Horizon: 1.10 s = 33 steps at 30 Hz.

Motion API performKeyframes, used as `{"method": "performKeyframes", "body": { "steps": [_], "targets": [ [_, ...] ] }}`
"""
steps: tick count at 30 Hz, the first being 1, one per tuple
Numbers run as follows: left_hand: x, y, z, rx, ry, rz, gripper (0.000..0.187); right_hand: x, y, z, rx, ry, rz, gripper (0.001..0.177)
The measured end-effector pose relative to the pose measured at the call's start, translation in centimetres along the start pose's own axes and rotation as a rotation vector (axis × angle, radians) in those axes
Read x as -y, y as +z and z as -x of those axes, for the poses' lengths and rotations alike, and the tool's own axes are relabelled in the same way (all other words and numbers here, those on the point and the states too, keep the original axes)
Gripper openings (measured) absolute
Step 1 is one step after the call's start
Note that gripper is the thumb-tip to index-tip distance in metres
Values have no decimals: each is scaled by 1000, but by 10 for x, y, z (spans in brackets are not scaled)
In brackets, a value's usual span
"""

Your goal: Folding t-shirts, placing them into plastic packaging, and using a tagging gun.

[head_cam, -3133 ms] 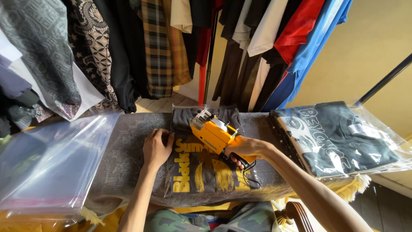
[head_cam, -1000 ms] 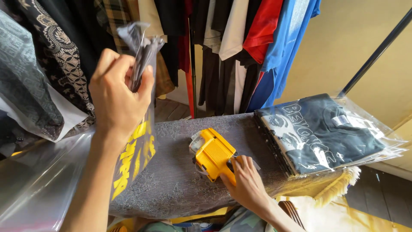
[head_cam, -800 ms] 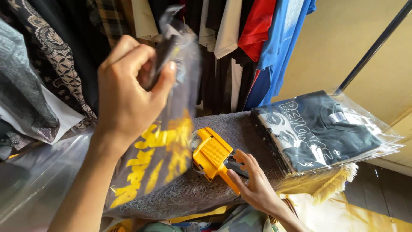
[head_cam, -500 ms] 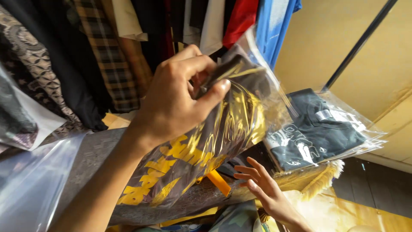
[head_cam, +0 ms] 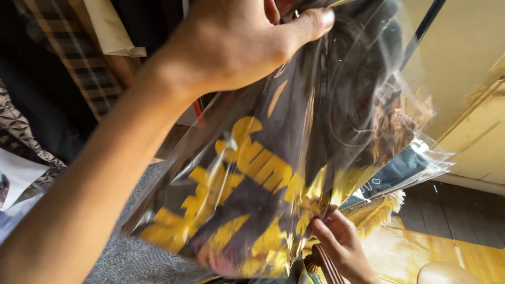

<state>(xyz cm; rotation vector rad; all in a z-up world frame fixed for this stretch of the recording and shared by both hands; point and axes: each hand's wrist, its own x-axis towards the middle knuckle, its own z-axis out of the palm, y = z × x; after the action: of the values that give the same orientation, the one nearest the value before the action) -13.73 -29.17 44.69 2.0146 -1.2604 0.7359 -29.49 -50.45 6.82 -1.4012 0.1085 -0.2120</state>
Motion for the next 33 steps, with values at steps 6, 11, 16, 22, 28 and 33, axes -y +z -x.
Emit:
{"method": "performKeyframes", "body": {
  "steps": [6,11,16,22,28,33],
  "targets": [
    [123,151,-14,103,-266,534,21,12,-32,1,-76,-25,49,34],
    [165,289,-37,107,-411,478,30,43,-45,-15,-136,14,22,34],
    [124,352,-58,-14,-381,442,40,45,-73,-47,-276,-69,14,32],
    [101,337,23,440,-225,-51,54,35,-97,-70,-409,48,7,30],
    [152,331,130,689,-337,-60,94,40,-106,-62,-356,197,126,39],
    [170,340,153,584,-234,-14,111,70,-89,-58,-329,479,920,61]
  ]
}}
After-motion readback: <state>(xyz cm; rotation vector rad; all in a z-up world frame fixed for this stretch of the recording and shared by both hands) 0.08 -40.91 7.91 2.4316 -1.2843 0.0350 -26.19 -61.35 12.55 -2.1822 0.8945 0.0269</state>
